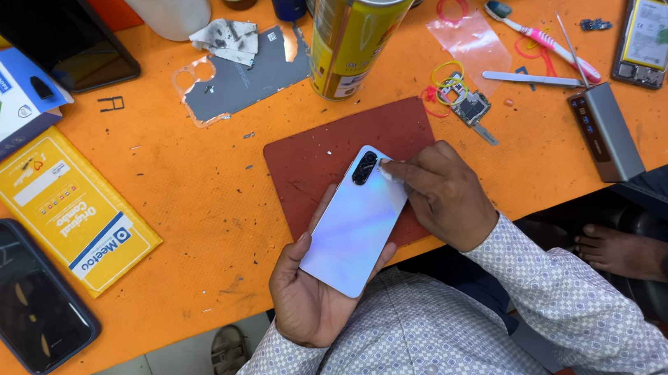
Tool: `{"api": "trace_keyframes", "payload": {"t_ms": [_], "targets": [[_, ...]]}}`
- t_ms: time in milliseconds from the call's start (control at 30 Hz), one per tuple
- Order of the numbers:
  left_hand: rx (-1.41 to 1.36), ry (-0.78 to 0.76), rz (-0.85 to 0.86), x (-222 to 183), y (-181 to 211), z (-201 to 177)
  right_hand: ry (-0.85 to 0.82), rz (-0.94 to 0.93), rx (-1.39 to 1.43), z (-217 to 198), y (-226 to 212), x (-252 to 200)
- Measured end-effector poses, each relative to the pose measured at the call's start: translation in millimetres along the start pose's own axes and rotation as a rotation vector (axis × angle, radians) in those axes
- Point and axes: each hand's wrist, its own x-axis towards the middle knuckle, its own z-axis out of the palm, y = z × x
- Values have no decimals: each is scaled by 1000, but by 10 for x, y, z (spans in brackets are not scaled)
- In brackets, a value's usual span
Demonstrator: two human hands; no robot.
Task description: The person cleans a mobile phone back cover with a cloth, applies adhesive from a tube to the edges of the phone frame, and attaches the back cover, then secures the assembly with rubber bands.
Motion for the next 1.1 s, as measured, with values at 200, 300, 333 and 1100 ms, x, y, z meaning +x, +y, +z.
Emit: {"api": "trace_keyframes", "payload": {"t_ms": [200,300,333,1100], "targets": [[17,-2,-1,3,1,-4,53,51,-9,-15,-80,-207],[9,27,-9,-2,-12,-7,39,36,38,11,-262,-324],[8,21,-9,-9,-13,-15,24,28,65,22,-336,-357],[1757,-265,276,16,207,428,450,629,1694,3,-4,-483]]}}
